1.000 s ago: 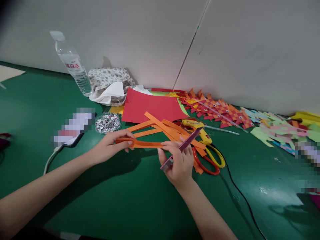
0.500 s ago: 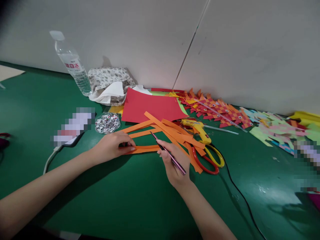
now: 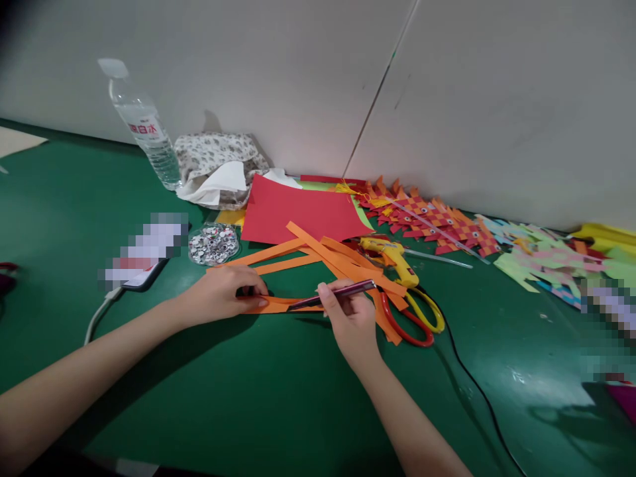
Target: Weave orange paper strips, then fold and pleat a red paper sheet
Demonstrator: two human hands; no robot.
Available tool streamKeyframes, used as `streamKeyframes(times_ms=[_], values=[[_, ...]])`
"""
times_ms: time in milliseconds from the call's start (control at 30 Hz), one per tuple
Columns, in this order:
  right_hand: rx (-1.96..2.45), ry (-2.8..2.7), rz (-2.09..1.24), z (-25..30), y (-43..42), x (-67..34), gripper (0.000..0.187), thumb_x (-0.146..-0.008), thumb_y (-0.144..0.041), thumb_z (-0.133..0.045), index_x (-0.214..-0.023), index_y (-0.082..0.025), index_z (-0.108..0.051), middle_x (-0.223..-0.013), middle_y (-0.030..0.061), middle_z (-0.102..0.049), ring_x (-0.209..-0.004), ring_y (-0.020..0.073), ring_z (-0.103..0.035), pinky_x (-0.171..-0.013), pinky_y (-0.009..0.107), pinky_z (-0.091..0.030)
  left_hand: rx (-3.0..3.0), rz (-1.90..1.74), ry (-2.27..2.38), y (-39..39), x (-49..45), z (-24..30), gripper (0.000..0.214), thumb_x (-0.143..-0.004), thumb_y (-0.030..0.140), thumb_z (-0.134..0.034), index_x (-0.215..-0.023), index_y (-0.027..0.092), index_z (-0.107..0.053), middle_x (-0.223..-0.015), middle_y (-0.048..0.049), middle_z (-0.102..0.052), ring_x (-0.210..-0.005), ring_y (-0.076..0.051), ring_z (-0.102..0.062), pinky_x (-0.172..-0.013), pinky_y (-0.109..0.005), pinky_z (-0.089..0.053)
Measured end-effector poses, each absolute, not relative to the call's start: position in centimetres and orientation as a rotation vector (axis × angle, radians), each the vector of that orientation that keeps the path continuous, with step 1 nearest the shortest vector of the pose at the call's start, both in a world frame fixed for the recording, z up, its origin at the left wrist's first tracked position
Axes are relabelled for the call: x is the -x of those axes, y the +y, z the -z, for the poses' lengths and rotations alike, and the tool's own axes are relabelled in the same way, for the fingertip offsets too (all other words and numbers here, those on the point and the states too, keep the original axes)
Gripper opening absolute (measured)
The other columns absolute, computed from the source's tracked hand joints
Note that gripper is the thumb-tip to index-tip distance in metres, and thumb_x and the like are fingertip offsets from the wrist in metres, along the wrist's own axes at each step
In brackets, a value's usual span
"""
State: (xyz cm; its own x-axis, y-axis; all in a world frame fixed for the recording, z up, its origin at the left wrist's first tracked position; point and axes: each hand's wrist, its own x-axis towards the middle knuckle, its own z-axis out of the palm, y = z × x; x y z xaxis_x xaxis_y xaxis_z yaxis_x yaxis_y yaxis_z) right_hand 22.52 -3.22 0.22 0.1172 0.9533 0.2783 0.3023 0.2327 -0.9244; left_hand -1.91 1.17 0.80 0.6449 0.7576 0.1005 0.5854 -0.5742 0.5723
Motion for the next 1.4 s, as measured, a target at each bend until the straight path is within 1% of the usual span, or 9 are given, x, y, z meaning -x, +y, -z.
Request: streamKeyframes(times_ms=[133,233,400,500,600,767,967,1167,1400], values=[[1.279,-1.485,-0.744,-0.47,-3.41,-22.30,0.023,-0.084,-0.040,-0.063,-0.075,-0.019,-0.063,-0.053,-0.0018,-0.055,-0.046,0.0118,-0.053,-0.043,0.024,-0.044,-2.379,-0.490,0.959,1.05,1.85,-0.46,0.014,-0.086,0.022,-0.057,-0.093,0.020,-0.069,-0.087,-0.0022,-0.068,-0.077,-0.014,-0.061,-0.064,-0.022,-0.044],[1.243,-1.499,-0.766,-0.73,-3.54,-22.04,0.020,-0.084,-0.037,-0.063,-0.075,-0.019,-0.062,-0.055,-0.0019,-0.056,-0.047,0.0118,-0.055,-0.045,0.024,-0.046,-2.385,-0.522,0.899,1.17,1.93,-0.10,0.017,-0.089,0.022,-0.053,-0.096,0.019,-0.068,-0.090,-0.0036,-0.067,-0.078,-0.013,-0.060,-0.064,-0.022,-0.044],[1.168,-1.413,-0.778,-0.49,-3.44,-21.98,0.018,-0.084,-0.034,-0.064,-0.074,-0.020,-0.060,-0.059,-0.0025,-0.056,-0.047,0.0104,-0.052,-0.048,0.025,-0.045,-2.345,-0.508,0.896,1.38,1.96,0.21,0.016,-0.089,0.022,-0.053,-0.096,0.019,-0.067,-0.090,-0.0030,-0.068,-0.078,-0.014,-0.060,-0.064,-0.023,-0.044],[1.106,-1.360,-0.773,-0.19,-3.36,-22.12,0.015,-0.083,-0.031,-0.064,-0.074,-0.020,-0.059,-0.065,-0.0022,-0.057,-0.049,0.0096,-0.052,-0.051,0.026,-0.045,-2.330,-0.506,0.914,1.36,1.92,0.19,0.016,-0.087,0.022,-0.053,-0.096,0.019,-0.067,-0.084,-0.0020,-0.067,-0.076,-0.013,-0.059,-0.064,-0.024,-0.044],[1.095,-1.338,-0.751,-0.11,-3.41,-22.24,0.014,-0.083,-0.028,-0.065,-0.073,-0.021,-0.058,-0.067,-0.0017,-0.057,-0.049,0.0095,-0.051,-0.050,0.026,-0.044,-2.319,-0.502,0.926,1.26,1.92,0.08,0.017,-0.085,0.021,-0.053,-0.095,0.018,-0.067,-0.081,-0.0022,-0.067,-0.072,-0.013,-0.059,-0.062,-0.023,-0.044],[1.109,-1.396,-0.718,-0.27,-3.57,-22.27,0.016,-0.083,-0.029,-0.065,-0.072,-0.020,-0.057,-0.068,-0.0005,-0.058,-0.048,0.0101,-0.051,-0.048,0.026,-0.044,-2.314,-0.488,0.948,1.13,1.94,0.00,0.015,-0.081,0.021,-0.054,-0.090,0.018,-0.067,-0.077,-0.0020,-0.066,-0.065,-0.012,-0.058,-0.056,-0.022,-0.043],[1.269,-1.570,-0.724,-0.15,-3.58,-22.00,0.015,-0.082,-0.031,-0.066,-0.074,-0.020,-0.060,-0.068,0.0005,-0.062,-0.055,0.0128,-0.057,-0.054,0.027,-0.048,-2.301,-0.494,0.954,1.08,1.75,0.01,0.017,-0.077,0.018,-0.057,-0.092,0.018,-0.067,-0.078,-0.0008,-0.066,-0.068,-0.012,-0.058,-0.059,-0.022,-0.043],[1.332,-1.647,-0.712,-0.23,-3.48,-21.62,0.018,-0.082,-0.035,-0.066,-0.072,-0.020,-0.062,-0.060,-0.0010,-0.060,-0.054,0.0133,-0.058,-0.054,0.026,-0.048,-2.290,-0.489,0.935,1.11,1.86,-0.09,0.018,-0.078,0.019,-0.056,-0.091,0.018,-0.068,-0.079,-0.0013,-0.067,-0.065,-0.011,-0.058,-0.058,-0.022,-0.043],[1.359,-1.670,-0.742,-0.02,-3.38,-21.64,0.020,-0.082,-0.037,-0.065,-0.073,-0.019,-0.063,-0.063,0.0000,-0.062,-0.055,0.0137,-0.058,-0.054,0.026,-0.048,-2.308,-0.495,0.925,1.29,1.97,0.22,0.020,-0.079,0.019,-0.055,-0.093,0.020,-0.070,-0.082,-0.0016,-0.069,-0.066,-0.011,-0.059,-0.057,-0.022,-0.042]])
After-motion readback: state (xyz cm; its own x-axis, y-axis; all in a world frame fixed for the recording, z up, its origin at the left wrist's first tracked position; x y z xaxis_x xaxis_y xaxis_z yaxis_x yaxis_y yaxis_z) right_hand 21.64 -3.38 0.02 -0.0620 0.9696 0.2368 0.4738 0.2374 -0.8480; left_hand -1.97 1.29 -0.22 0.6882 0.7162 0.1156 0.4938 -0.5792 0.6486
